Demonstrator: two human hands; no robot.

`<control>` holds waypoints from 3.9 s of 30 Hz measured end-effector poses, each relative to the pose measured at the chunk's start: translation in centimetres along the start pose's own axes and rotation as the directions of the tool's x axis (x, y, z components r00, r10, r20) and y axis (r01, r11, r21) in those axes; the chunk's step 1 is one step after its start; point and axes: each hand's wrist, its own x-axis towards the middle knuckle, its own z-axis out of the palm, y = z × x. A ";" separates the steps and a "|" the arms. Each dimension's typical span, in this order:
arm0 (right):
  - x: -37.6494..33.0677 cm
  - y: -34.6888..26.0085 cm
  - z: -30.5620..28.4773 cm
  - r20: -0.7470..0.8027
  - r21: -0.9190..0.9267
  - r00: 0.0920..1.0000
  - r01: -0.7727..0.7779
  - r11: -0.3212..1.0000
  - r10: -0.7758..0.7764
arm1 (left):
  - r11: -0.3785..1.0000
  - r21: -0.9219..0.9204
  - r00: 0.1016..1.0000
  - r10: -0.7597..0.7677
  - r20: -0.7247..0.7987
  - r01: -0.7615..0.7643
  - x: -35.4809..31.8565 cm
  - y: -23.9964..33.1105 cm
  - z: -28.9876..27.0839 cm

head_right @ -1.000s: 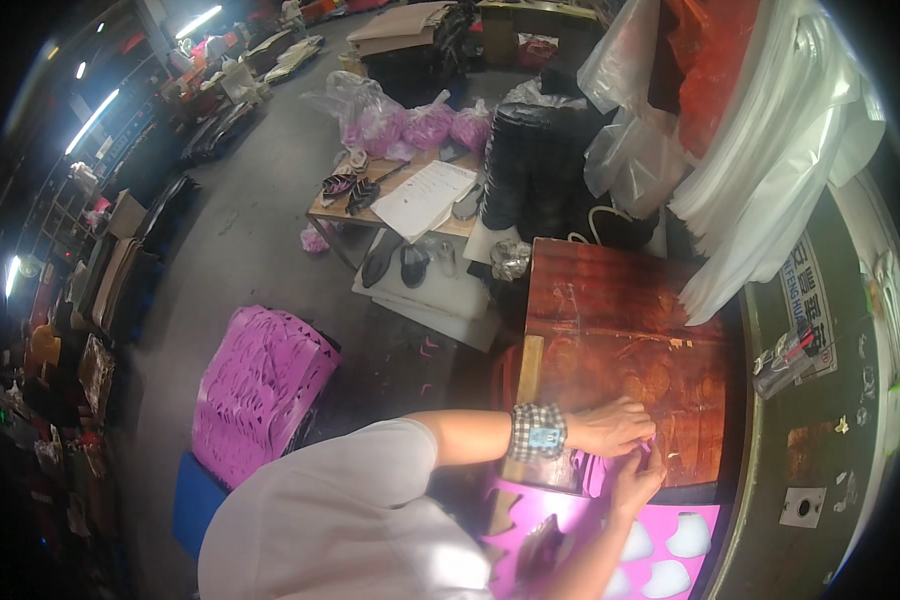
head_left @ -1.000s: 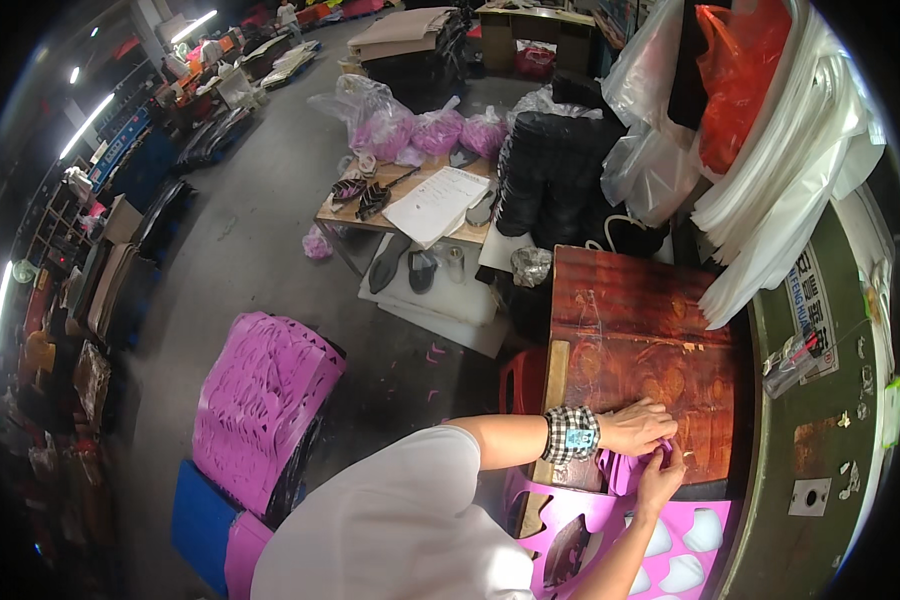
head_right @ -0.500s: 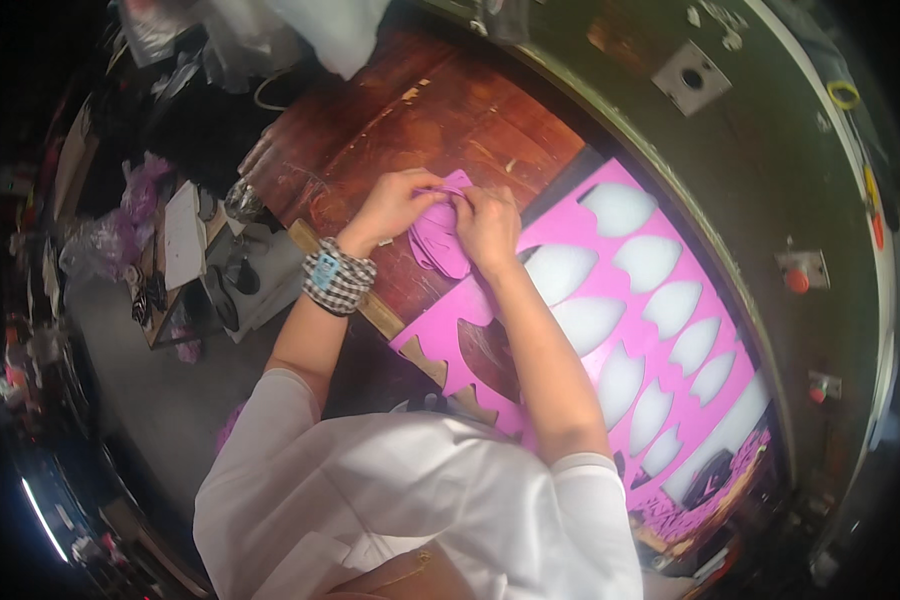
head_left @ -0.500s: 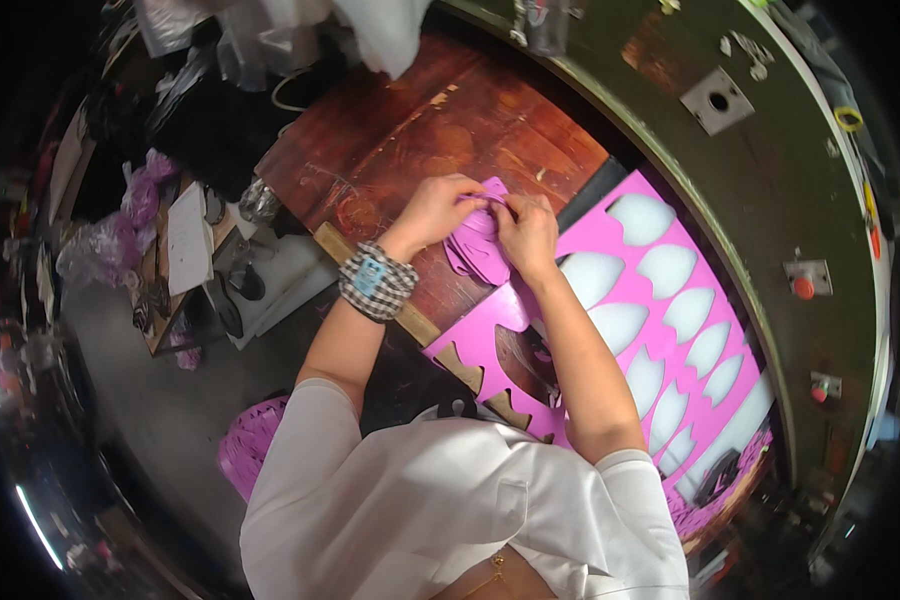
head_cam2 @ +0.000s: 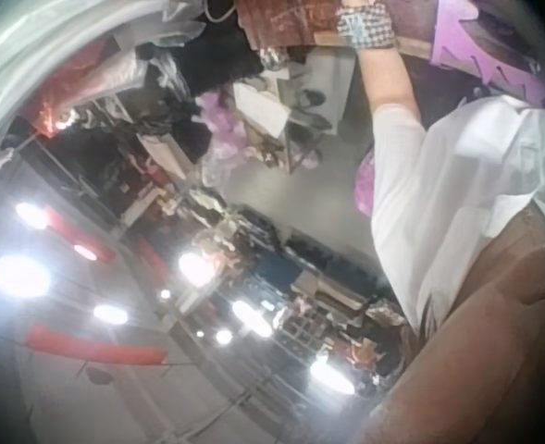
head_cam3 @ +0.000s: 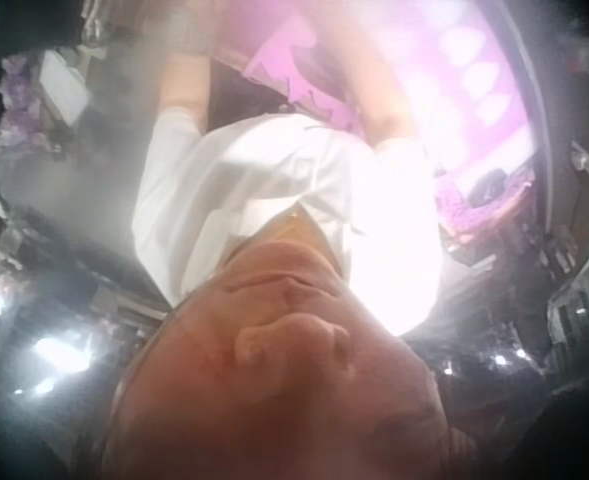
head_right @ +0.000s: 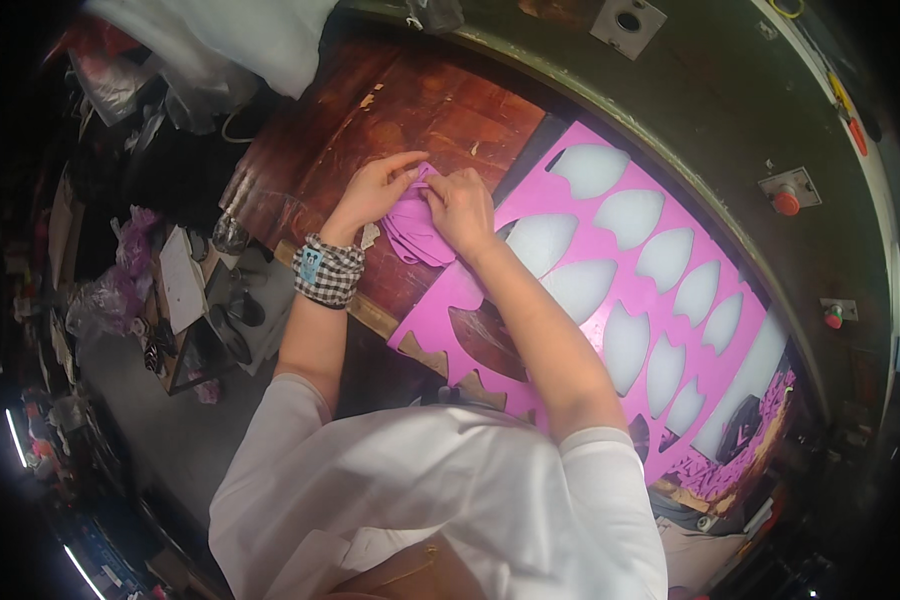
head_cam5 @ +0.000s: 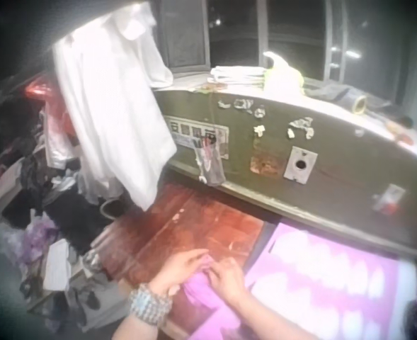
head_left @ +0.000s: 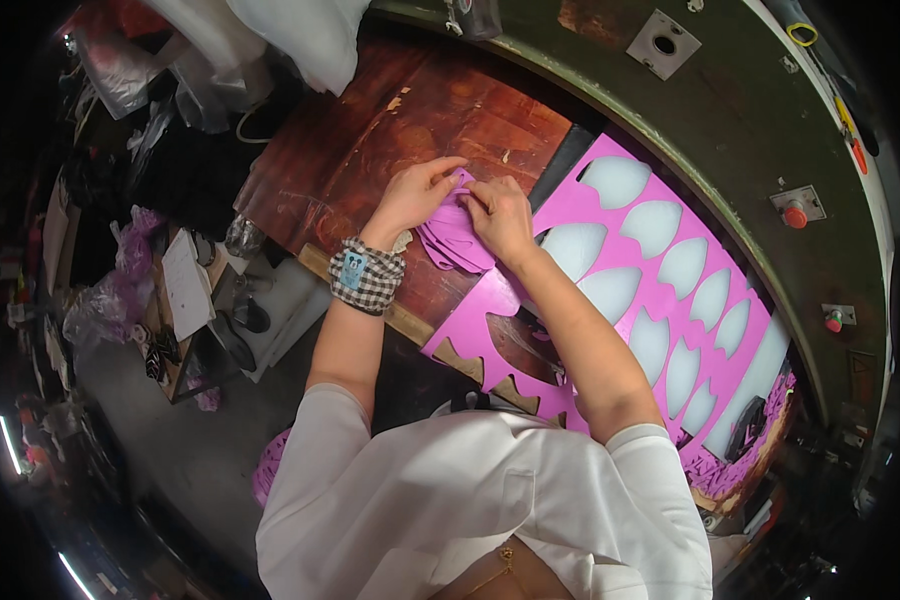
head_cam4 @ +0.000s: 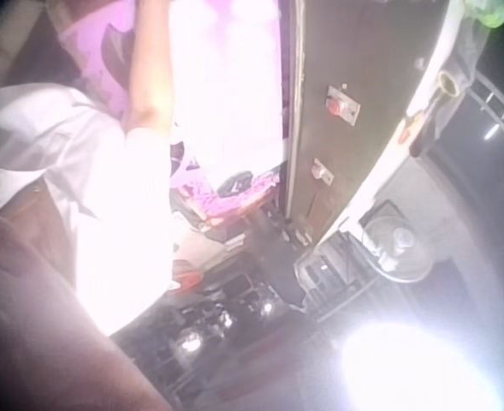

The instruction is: The person places pink foam sheets on a cutting machine, presses a button to cut out multiple shapes, removes the cut pieces, and stacks them. The person repeats this process with additional sheets and then places the cut pieces into a plastic bag.

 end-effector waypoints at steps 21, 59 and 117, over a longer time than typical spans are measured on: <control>-0.9 -1.2 -1.0 -0.189 -0.157 0.982 -0.033 0.987 0.003 | 0.955 0.254 0.607 0.113 -0.787 0.153 -5.2 -2.1 -3.1; -53.4 11.0 -42.7 -0.084 0.590 0.477 -0.684 0.430 0.875 | 0.885 -0.349 0.951 -0.280 0.131 0.309 -40.7 9.9 8.9; -54.8 -40.0 21.2 0.732 0.383 -0.612 0.005 0.924 -0.300 | 0.052 -0.574 -0.399 -0.770 0.498 -0.817 -97.1 -16.7 50.2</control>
